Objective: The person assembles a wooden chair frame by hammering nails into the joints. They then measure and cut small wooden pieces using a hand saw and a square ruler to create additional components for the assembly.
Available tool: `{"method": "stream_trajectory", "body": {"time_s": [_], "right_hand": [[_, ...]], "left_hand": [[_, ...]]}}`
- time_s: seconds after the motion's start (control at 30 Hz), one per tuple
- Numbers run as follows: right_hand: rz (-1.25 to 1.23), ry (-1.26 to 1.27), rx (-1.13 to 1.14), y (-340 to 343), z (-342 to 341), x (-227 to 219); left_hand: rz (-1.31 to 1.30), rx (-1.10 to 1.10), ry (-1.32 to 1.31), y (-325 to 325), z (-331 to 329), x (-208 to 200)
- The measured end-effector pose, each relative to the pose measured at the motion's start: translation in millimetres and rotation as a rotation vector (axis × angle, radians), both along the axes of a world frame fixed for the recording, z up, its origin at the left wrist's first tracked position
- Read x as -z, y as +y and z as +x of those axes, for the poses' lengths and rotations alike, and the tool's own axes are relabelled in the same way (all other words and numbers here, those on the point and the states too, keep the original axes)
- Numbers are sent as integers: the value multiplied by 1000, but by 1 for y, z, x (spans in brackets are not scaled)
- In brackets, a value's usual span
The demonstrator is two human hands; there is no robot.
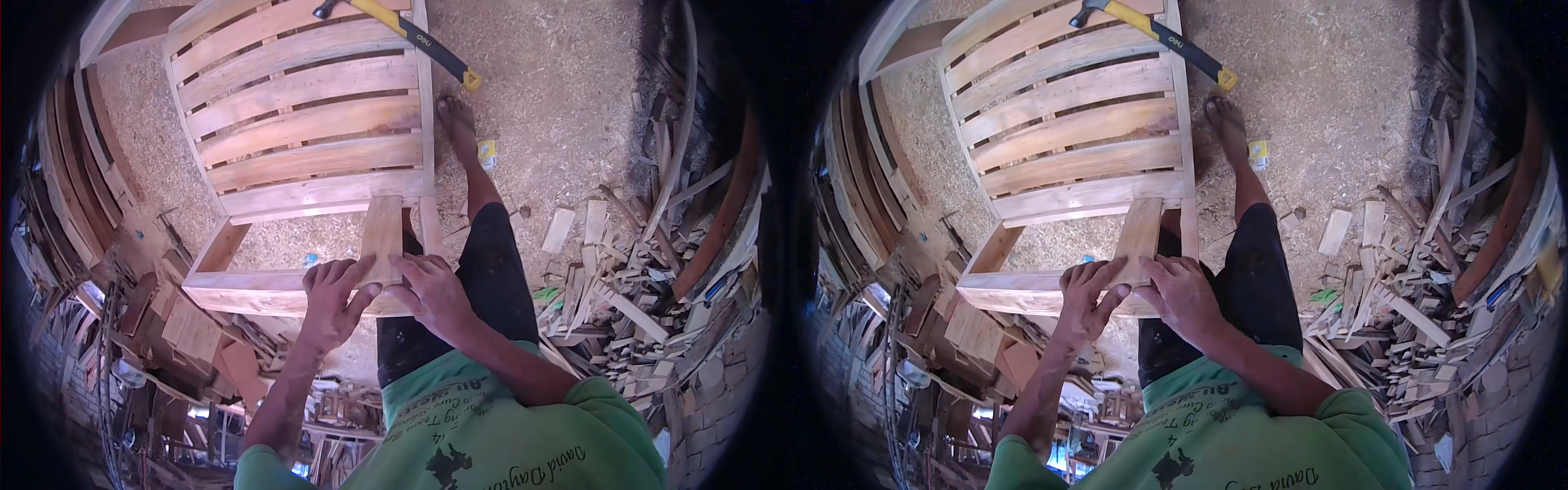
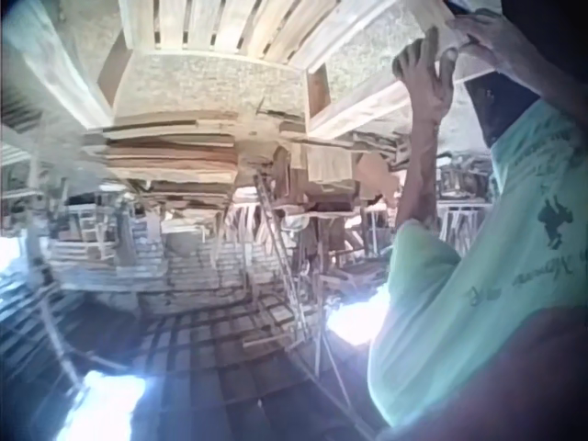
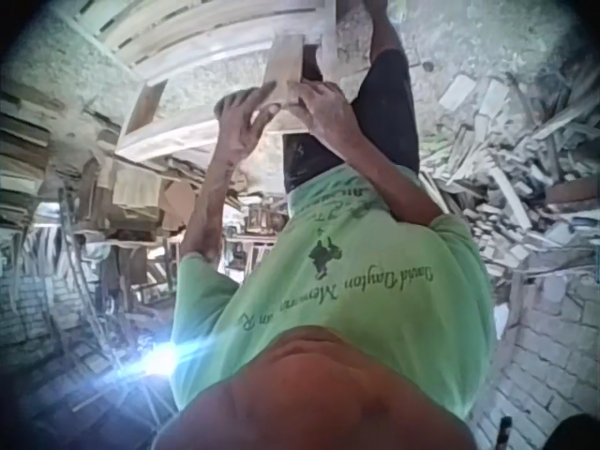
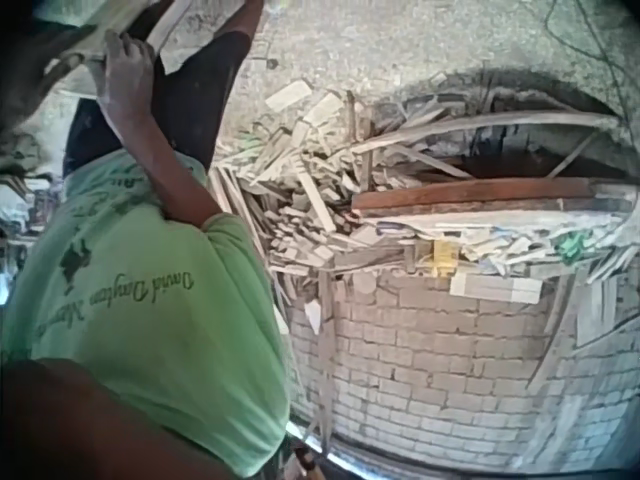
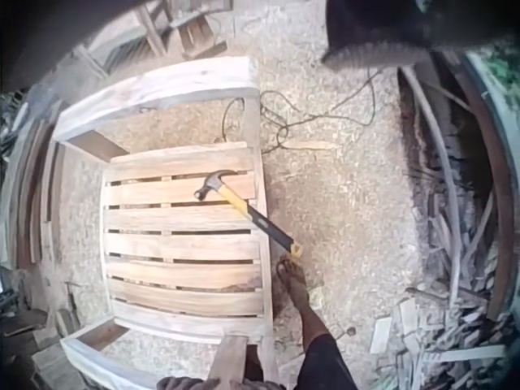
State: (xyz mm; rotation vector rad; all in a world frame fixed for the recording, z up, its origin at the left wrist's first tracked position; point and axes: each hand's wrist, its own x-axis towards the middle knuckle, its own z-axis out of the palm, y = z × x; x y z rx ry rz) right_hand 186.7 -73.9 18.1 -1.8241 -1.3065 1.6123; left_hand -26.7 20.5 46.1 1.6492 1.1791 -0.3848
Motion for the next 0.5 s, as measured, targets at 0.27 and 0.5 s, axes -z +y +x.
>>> {"method": "stream_trajectory", "body": {"time_s": [0.27,0.5], "right_hand": [[73,-86,18,-17,-4,11],[508,296,974,-9,75,-146]], "left_hand": [[-77,-36,46,-6,-1,3],[-221,-175,-23,-20,-25,36]]}}
